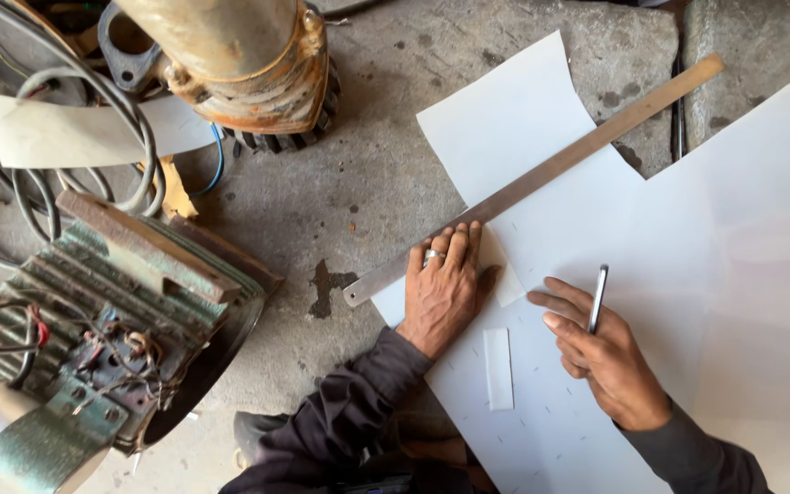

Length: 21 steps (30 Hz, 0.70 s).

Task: The person sits on the floor and marks measurement lines on white paper with a pencil, using a long steel ruler to draw straight lines. They then cut small paper strips from the sheet and continue marking and trimming the strips by hand.

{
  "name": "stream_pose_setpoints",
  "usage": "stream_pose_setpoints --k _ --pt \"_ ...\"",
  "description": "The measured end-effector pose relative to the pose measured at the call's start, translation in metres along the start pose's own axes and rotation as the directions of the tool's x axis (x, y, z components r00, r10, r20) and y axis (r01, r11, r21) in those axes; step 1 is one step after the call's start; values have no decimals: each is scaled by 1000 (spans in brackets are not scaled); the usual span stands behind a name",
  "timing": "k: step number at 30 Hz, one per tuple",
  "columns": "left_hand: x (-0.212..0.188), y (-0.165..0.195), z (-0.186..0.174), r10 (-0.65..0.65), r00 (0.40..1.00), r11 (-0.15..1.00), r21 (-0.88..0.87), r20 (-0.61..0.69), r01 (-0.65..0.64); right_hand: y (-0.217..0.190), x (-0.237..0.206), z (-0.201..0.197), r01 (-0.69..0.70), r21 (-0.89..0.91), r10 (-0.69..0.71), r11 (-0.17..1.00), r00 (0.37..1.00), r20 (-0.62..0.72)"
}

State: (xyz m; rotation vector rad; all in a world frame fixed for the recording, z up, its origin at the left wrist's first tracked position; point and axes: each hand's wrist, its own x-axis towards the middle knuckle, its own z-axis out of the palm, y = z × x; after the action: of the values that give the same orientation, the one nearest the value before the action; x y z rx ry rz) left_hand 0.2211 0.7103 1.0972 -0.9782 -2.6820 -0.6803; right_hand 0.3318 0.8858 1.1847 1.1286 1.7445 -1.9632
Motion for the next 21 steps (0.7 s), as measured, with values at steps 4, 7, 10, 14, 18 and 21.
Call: stream_pose_setpoints --k 4,7,10,14,18,21 --pt "-1 -2 0 10 1000 1000 -3 -24 -10 6 3 13 -77 47 74 996 995 64" --pt "-2 -4 0 14 1000 1000 -18 -13 -15 18 7 19 136 -181 -131 974 991 40" --pt "-2 -4 1 24 999 1000 -10 -34 -24 31 11 17 559 -664 -660 497 740 129" --pt "-3 -5 3 21 997 1000 19 -69 -20 41 25 2 624 -776 -750 -97 466 469" --pt "-4 -8 1 31 999 999 19 -40 -31 36 32 -32 397 -898 -716 -189 571 403" --pt "-5 -7 0 44 998 999 24 -41 -43 16 38 -61 422 -906 -814 -43 511 277"
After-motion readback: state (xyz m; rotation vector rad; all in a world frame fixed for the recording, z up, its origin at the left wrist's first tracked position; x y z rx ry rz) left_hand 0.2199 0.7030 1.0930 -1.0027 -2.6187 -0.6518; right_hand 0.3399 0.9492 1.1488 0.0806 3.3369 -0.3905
